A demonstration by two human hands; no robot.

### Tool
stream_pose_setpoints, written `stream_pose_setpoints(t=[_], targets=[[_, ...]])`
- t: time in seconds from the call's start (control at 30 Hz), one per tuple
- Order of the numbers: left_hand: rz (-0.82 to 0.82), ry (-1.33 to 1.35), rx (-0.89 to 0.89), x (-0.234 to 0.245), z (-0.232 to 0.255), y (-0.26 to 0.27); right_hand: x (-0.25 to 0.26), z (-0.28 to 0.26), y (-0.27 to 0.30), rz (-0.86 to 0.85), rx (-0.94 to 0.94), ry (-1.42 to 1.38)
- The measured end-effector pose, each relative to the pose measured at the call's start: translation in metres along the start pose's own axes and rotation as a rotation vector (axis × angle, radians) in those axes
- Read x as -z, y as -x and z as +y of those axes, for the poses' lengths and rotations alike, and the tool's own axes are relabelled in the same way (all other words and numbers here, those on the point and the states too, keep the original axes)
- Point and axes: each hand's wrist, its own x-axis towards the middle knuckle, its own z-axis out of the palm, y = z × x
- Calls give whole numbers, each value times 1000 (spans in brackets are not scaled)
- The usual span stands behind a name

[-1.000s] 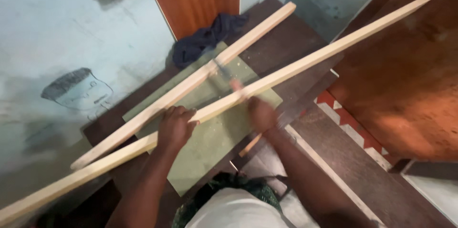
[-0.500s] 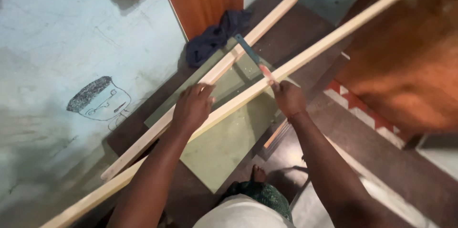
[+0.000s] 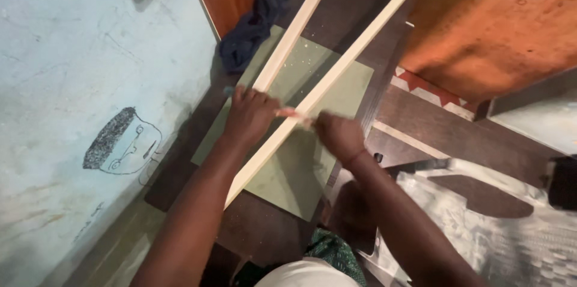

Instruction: The person sands two long, light-colored wooden planks using a sanding block. They work on a dark table, holding the planks with one hand and moving the sanding block back and forth along the length of the wood with the other hand.

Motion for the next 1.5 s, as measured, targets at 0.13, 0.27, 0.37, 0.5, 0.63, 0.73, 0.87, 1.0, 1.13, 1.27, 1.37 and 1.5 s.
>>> stream_pose_setpoints(t=[0.13,0.27,0.37,0.5,0.63,0.73,0.87,1.0,1.13,1.27,1.37,1.5], targets=[[152,54,9,-24,2,-32,9,23,-28,142,-95,75],[79,128,88,-20,2,-27,-3,8,-12,114,-148,5],[-229,119,87,14,-15,-1,-17,-22,26,75,-133,-70],[-566,237,163,59,-26,45,-22,-66,72,-5,-107,-163],[-557,242,133,58,-29,37,-18,-62,60,49,-47,-131],[-197,163,43,31,-15,16,-11,-31,29,193,-33,-35],[-11,229,99,14,-5,-7,2,-17,3,99,-140,-38],[-354,184,107,42,-17,5,-9,-38,26,82,-90,-105],[-700,234,249,84,-21,58,-32,-85,87,19,0,-123],[-609,165,119,92,-22,78,-39,-89,97,-26,47,-149],[-421,77,42,67,-25,61,-33,-56,61,92,109,-57],[34,208,-1,19,-17,28,-13,-27,23,99,-2,18]])
